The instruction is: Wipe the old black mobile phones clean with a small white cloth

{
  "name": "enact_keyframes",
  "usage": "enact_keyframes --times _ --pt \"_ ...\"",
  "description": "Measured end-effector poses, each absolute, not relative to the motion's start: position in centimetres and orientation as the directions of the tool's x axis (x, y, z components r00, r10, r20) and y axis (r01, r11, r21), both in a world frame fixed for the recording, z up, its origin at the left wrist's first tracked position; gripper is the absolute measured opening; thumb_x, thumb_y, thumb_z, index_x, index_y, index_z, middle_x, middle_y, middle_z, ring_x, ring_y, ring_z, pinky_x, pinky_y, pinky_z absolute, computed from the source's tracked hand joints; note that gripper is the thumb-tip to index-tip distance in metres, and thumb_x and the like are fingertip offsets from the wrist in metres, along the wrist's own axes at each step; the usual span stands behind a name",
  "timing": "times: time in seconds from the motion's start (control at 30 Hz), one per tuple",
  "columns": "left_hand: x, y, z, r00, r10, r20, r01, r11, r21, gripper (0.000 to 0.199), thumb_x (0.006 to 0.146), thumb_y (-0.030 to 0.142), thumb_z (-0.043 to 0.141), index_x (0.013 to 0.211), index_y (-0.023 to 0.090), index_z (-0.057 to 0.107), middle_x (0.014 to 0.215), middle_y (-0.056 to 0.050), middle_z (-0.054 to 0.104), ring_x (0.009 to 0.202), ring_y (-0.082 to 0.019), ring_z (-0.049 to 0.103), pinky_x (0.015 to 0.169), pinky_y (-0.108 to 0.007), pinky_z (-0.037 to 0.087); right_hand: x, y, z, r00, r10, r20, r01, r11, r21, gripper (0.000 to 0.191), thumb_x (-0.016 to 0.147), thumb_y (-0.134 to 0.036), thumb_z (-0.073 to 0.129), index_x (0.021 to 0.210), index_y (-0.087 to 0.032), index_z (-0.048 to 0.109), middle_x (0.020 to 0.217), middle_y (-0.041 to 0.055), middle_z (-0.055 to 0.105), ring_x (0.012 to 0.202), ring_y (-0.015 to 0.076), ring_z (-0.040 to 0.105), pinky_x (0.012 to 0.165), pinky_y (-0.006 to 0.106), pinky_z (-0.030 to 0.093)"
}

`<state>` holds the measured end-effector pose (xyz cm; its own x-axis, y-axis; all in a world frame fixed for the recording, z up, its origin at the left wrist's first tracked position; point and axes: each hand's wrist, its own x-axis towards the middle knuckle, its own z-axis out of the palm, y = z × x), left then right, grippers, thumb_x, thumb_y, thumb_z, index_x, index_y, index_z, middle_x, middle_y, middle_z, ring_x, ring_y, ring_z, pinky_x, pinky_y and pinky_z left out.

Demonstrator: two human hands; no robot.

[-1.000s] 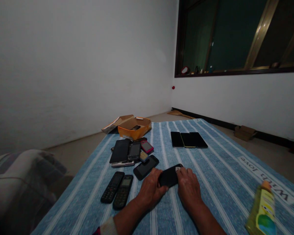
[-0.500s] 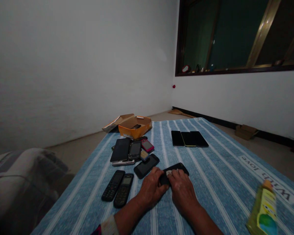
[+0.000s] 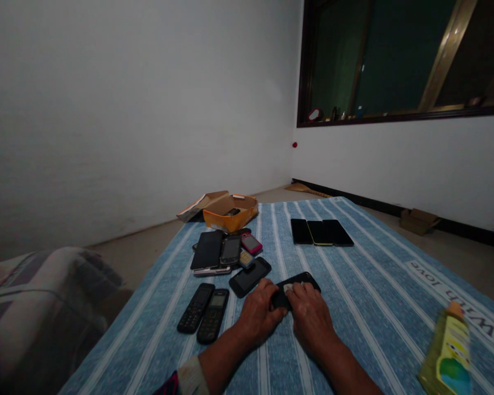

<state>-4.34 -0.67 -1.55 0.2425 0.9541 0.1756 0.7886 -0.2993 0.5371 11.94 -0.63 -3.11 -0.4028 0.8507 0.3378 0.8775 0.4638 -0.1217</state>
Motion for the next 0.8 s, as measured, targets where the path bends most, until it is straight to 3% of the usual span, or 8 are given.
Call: enact_keyframes --times 0.23,0.8 --pt "-4.2 -0.8 -1.1 0.231 0.964 0.134 0.813 -0.266 0.518 0.025 0.076 0.029 0.064 0.098 0.018 0.062 0.101 -0.004 0.056 0.084 -0.018 0.059 0.075 -0.028 0.046 11.9 -0.4 -3.4 -0.418 0.856 0.304 0.867 0.476 -0.146 0.045 0.080 -0.004 0.045 0.118 -0.018 0.064 0.116 0.0090 0.062 0.104 0.0251 0.049 0.092 0.036 0.039" --pt "-4.4 -0.6 -2.0 0.254 0.949 0.184 0.785 -0.314 0.534 0.025 0.076 0.030 0.063 0.098 0.019 0.060 0.099 -0.003 0.054 0.084 -0.018 0.057 0.075 -0.029 0.046 12.0 -0.6 -3.4 -0.420 0.848 0.324 0.865 0.482 -0.139 0.043 0.081 -0.004 0.044 0.118 -0.016 0.064 0.114 0.0098 0.063 0.103 0.0250 0.050 0.090 0.036 0.039"
